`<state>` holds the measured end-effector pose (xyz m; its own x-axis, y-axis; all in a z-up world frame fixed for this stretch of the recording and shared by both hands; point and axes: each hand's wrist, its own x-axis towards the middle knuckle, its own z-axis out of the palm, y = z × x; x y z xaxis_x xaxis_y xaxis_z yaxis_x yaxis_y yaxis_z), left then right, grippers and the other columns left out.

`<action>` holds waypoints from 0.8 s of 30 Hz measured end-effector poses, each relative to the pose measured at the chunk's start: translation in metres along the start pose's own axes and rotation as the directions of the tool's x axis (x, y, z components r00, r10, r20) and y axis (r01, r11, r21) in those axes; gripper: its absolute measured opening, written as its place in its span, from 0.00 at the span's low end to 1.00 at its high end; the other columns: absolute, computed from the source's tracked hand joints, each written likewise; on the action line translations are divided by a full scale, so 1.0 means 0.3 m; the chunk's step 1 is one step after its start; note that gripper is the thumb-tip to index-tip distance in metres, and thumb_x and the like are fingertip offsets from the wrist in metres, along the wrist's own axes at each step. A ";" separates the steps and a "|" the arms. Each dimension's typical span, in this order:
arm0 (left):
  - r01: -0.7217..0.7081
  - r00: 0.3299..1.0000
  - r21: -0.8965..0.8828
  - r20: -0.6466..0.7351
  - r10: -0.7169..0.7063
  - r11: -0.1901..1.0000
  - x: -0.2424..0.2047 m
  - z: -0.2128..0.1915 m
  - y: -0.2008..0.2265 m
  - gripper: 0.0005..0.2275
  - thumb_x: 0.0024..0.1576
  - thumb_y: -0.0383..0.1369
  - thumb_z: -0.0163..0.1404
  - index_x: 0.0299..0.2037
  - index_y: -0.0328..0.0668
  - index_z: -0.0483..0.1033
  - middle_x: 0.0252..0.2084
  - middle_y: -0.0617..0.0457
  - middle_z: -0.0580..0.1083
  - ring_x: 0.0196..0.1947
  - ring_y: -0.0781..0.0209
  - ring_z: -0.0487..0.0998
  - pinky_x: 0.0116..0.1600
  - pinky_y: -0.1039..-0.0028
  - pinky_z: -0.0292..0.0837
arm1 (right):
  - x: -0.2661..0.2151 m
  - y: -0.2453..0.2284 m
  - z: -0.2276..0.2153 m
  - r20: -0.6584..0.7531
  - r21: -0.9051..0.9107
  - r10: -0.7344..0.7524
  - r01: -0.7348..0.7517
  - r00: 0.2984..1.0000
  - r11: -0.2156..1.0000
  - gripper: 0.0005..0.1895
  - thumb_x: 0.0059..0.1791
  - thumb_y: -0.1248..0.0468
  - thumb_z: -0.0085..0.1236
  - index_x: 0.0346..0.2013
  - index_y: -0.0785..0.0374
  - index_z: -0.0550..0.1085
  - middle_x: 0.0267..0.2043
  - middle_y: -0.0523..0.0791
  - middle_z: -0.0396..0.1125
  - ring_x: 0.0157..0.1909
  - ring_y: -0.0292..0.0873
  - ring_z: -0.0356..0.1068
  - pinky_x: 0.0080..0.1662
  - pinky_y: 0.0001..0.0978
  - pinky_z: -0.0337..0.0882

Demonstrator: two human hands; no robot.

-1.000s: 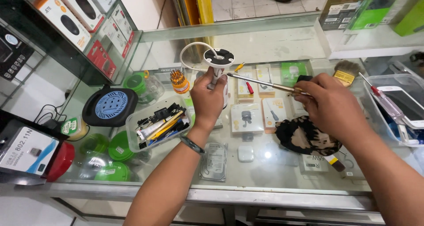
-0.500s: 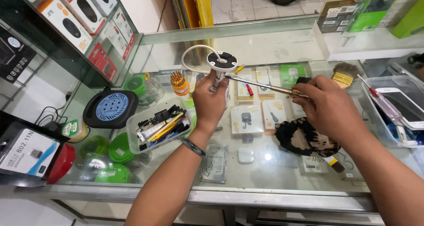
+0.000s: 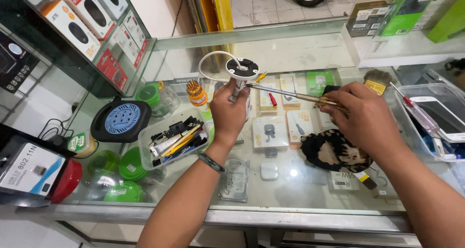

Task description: Disassembling, cleaning, and reassembling a security camera using a screwdriver and a brush.

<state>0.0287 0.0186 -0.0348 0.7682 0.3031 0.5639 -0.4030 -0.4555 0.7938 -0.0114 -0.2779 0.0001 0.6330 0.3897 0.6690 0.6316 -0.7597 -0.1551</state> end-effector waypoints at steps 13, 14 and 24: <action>0.002 1.000 0.032 -0.006 -0.002 0.999 0.002 -0.006 0.005 0.15 0.57 0.31 0.55 0.55 0.48 0.80 0.37 0.50 0.79 0.41 0.56 0.76 0.51 0.68 0.72 | -0.002 -0.082 -0.054 -0.018 -0.245 -0.095 0.087 0.995 0.965 0.10 0.55 0.61 0.61 0.47 0.64 0.82 0.44 0.46 0.75 0.42 0.51 0.75 0.34 0.43 0.73; -0.009 1.000 0.039 -0.006 0.010 0.999 0.001 -0.006 0.005 0.16 0.57 0.31 0.56 0.56 0.48 0.80 0.36 0.50 0.79 0.40 0.56 0.76 0.49 0.68 0.72 | -0.006 -0.088 -0.055 -0.021 -0.259 -0.101 0.092 0.995 0.961 0.11 0.55 0.61 0.60 0.49 0.61 0.82 0.43 0.44 0.76 0.38 0.50 0.75 0.29 0.43 0.70; -0.131 0.991 0.139 0.009 0.131 0.982 -0.013 -0.004 0.019 0.15 0.58 0.29 0.55 0.56 0.46 0.77 0.33 0.50 0.78 0.41 0.50 0.74 0.47 0.62 0.69 | -0.038 -0.086 -0.057 -0.034 -0.536 -0.113 0.078 0.993 0.841 0.07 0.56 0.53 0.62 0.44 0.48 0.80 0.39 0.35 0.73 0.36 0.41 0.74 0.27 0.37 0.71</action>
<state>0.0228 0.0159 -0.0322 0.7131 0.2333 0.6611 -0.4271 -0.6031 0.6736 -0.0425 -0.2717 0.0087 0.5422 0.4553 0.7062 0.3400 -0.8875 0.3111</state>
